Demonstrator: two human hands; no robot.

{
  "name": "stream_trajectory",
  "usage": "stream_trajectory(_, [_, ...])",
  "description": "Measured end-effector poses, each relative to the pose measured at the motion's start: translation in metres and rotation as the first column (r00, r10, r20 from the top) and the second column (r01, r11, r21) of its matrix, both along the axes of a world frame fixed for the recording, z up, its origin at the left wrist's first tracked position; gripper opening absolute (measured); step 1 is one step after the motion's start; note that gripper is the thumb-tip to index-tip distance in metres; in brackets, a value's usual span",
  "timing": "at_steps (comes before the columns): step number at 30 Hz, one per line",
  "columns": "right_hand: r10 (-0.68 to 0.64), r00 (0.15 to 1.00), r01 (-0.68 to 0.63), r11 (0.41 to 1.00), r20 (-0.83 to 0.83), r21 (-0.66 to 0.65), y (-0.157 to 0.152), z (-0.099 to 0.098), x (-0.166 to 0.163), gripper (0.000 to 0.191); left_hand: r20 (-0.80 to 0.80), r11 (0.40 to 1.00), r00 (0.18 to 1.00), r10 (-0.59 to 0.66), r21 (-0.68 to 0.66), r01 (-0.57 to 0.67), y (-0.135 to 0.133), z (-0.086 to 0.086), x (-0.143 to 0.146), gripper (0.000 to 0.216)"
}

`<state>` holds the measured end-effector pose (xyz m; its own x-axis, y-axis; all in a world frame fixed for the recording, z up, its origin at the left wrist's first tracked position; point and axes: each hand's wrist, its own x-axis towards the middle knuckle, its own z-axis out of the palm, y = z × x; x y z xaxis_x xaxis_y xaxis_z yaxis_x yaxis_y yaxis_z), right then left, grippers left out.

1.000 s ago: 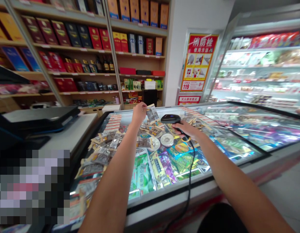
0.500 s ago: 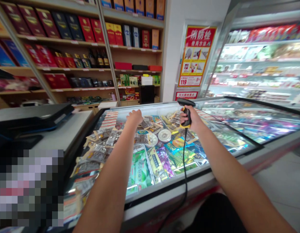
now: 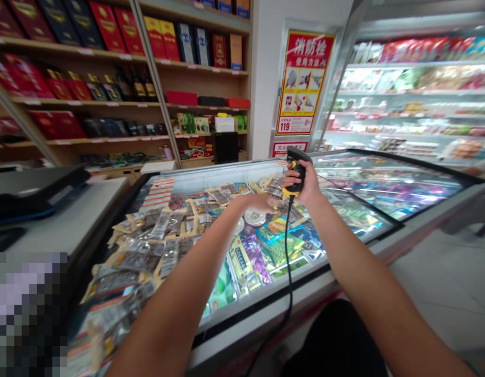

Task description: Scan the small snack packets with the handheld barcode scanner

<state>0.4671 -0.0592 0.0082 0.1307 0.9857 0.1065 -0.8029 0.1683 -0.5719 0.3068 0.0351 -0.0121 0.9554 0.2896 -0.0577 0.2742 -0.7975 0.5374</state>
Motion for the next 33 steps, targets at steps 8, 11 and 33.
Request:
stream_trajectory(8, [-0.05,0.989,0.048,0.999,0.139,0.021,0.0,0.002,-0.001,0.033,0.349,0.957,0.891,0.289,-0.085,-0.277,-0.02,-0.045,0.032,0.012])
stream_trajectory(11, [-0.023,0.99,0.019,0.999,0.138,0.029,0.0,0.002,0.0,0.036,0.458,0.895,0.773,0.439,-0.147,-0.421,-0.022,-0.044,0.025,0.019])
stream_trajectory(33, [0.294,0.497,-0.295,0.942,0.816,-0.16,-0.01,-0.018,-0.047,0.036,0.42,0.432,0.112,0.9,-0.832,-0.35,0.006,-0.036,-0.115,0.018])
